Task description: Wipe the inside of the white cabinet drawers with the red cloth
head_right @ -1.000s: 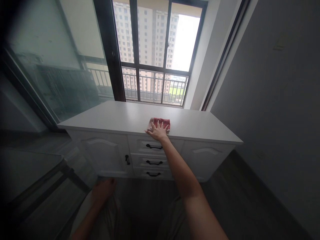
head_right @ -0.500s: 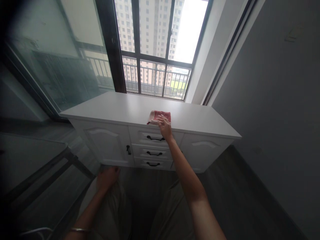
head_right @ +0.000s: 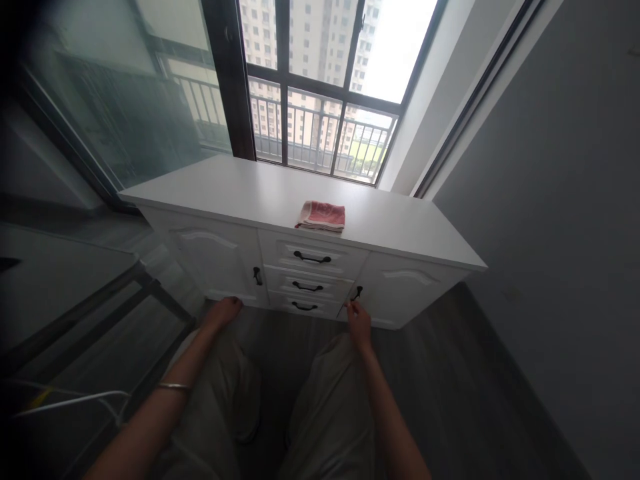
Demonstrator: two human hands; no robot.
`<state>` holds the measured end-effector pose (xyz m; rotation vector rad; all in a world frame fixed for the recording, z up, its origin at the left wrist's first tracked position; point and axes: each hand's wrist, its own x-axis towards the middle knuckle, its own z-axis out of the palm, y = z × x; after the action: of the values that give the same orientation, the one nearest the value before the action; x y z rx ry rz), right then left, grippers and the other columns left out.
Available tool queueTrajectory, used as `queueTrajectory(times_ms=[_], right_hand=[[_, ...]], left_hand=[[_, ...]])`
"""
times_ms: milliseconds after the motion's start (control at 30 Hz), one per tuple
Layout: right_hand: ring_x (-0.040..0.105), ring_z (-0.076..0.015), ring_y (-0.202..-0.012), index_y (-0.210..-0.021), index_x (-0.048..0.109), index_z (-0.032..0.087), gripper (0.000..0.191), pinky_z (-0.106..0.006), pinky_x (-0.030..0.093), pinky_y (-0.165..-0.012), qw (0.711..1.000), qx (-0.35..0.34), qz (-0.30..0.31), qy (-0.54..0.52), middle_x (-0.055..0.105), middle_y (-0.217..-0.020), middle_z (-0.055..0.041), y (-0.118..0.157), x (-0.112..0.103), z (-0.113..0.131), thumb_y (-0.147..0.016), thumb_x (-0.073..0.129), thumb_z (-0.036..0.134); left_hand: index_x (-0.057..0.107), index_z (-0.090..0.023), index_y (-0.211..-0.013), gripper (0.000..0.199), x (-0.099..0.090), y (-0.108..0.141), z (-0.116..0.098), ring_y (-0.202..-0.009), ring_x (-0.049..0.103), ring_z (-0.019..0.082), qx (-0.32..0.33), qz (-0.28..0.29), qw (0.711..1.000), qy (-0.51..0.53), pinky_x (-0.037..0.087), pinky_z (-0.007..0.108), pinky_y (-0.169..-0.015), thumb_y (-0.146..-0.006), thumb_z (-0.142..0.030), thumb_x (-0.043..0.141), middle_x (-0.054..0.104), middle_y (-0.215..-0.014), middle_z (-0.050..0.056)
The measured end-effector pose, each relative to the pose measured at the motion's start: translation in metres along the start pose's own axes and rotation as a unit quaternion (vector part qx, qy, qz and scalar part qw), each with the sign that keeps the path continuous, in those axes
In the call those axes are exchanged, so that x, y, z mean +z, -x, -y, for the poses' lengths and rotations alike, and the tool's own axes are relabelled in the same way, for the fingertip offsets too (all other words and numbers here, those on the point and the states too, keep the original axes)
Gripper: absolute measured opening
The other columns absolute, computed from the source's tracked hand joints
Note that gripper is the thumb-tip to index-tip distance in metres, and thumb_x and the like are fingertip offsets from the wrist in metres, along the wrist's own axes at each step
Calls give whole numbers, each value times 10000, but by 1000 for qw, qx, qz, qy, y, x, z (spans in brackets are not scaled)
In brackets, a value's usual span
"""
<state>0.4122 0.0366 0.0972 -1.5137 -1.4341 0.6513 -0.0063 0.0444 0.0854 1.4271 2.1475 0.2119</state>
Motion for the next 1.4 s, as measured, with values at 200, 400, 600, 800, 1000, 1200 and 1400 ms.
queueTrajectory(times_ms=[200, 400, 600, 800, 1000, 1200, 1400], right_hand=[[700, -274, -859, -807, 637, 250, 480, -397, 513, -836, 998, 31, -19, 42, 766, -917, -143, 18, 9, -14, -899, 397, 656], [651, -246, -783, -775, 537, 264, 386, -354, 474, -789, 994, 57, -69, 54, 718, -840, -112, 26, 3, -23, -893, 362, 587], [478, -208, -644, -659, 341, 295, 334, -318, 375, -664, 979, 86, -152, 100, 451, -609, 13, 24, -8, -33, -879, 422, 533], [403, -188, -618, -613, 310, 296, 296, -299, 311, -633, 962, 145, -192, 127, 386, -561, 39, 12, -15, -39, -828, 488, 395], [427, -194, -584, -553, 384, 285, 233, -303, 287, -600, 965, 182, -130, 140, 430, -525, 24, 3, -22, -50, -744, 512, 323], [492, -204, -585, -536, 453, 261, 237, -296, 303, -602, 963, 201, -30, 179, 494, -547, -3, -1, -20, -59, -762, 522, 271], [575, -225, -642, -591, 559, 223, 447, -305, 328, -629, 946, 159, -35, 280, 632, -659, -87, -1, -17, -63, -985, 477, 417]], left_hand=[[767, -160, -927, 415, 0, -18, 2, -975, 754, 263, 12, -12, 998, 63, 517, 311, -783, -925, -324, 386, 815, -977, 119], [769, -155, -914, 417, -5, -21, 12, -964, 744, 298, -5, -59, 995, 78, 517, 346, -793, -903, -332, 391, 798, -968, 153], [754, -166, -877, 404, -4, -19, 11, -994, 728, 321, -11, -93, 993, 78, 511, 358, -819, -926, -374, 412, 785, -996, 170], [755, -158, -944, 446, -8, -15, 13, -1055, 708, 335, -10, -123, 988, 91, 505, 359, -850, -963, -431, 402, 774, -1051, 180], [763, -157, -953, 430, -10, -18, 21, -1058, 701, 331, -19, -138, 984, 108, 495, 362, -868, -959, -413, 417, 769, -1031, 175], [773, -130, -1025, 457, -10, -30, 29, -1059, 696, 341, -51, -147, 979, 130, 511, 397, -882, -946, -397, 411, 774, -1061, 200], [781, -116, -1027, 458, -7, -37, 30, -953, 714, 309, -64, -147, 973, 163, 521, 374, -827, -921, -404, 441, 781, -933, 172]])
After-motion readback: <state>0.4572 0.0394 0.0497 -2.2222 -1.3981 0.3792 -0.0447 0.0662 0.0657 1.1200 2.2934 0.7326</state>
